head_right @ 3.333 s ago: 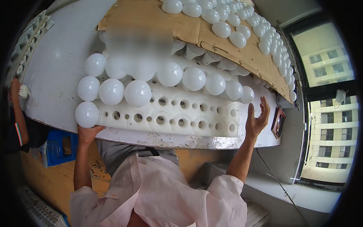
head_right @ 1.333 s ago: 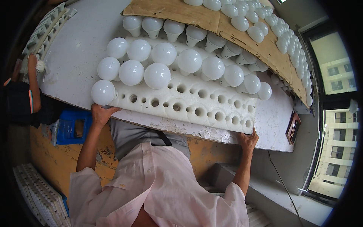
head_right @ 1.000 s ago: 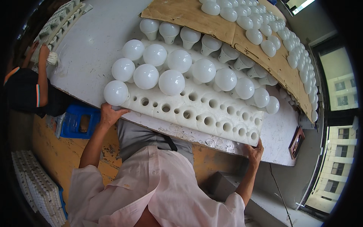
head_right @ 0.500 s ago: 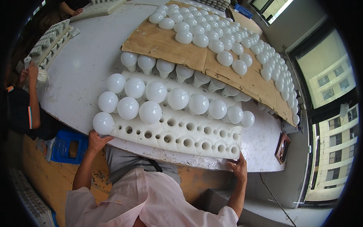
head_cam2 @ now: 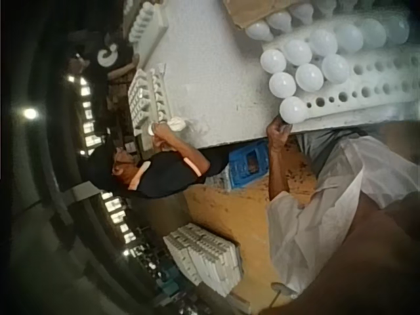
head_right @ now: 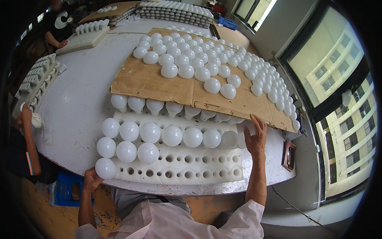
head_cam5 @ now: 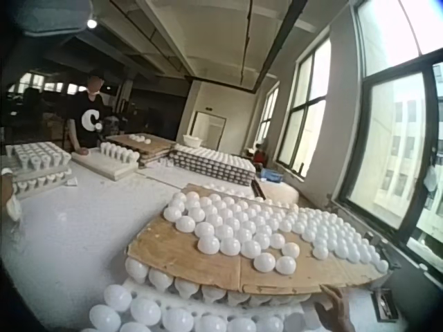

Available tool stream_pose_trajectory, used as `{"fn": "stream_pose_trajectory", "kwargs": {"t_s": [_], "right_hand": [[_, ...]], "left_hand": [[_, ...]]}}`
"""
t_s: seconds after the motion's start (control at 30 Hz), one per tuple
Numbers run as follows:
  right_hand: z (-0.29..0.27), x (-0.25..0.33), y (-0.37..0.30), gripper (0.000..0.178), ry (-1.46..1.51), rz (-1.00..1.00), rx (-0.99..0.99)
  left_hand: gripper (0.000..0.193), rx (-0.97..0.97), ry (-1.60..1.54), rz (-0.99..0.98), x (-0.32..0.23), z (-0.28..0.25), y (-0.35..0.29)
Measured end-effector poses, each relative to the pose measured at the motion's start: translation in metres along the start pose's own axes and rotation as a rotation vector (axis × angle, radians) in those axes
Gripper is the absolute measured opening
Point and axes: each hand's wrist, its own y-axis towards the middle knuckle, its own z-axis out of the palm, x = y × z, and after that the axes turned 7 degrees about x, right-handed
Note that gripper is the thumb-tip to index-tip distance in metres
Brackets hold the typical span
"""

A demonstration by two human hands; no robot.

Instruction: The person assembles light bulbs by pressing bulb covers onto bulb bodies by hand and placing the assembled bulbs into slots on a foam tray.

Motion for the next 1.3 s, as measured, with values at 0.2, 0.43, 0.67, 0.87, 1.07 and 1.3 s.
{"fn": "stream_pose_trajectory", "kwargs": {"t_s": [0.2, 0.43, 0.67, 0.87, 1.07, 1.3], "right_hand": [[0.046, 0.011, 0.118, 0.066, 0.28, 0.099, 0.132], [0.084, 0.016, 0.16, 0.068, 0.104, -0.02, 0.383], [0.082, 0.053, 0.167, 0.063, 0.135, -0.143, 0.466], [0.079, 0.028, 0.152, 0.056, -0.089, -0.12, 0.376], [0.044, 0.05, 0.136, 0.036, 0.307, 0.03, 0.15], [0.011, 0.077, -0.001, 0.052, 1.419, 0.181, 0.334]], "left_hand": [[0.029, -0.463, -0.128, -0.009, 0.037, -0.006, 0.009], [0.021, -0.739, -0.056, -0.048, 0.073, 0.004, 0.047], [0.018, -0.885, 0.064, -0.07, 0.069, 0.01, 0.037], [0.017, -0.949, 0.129, -0.038, 0.069, 0.015, 0.041], [0.017, -0.977, 0.246, 0.032, 0.078, 0.016, 0.039], [0.016, -0.897, 0.299, 0.038, 0.066, 0.016, 0.039]]}}
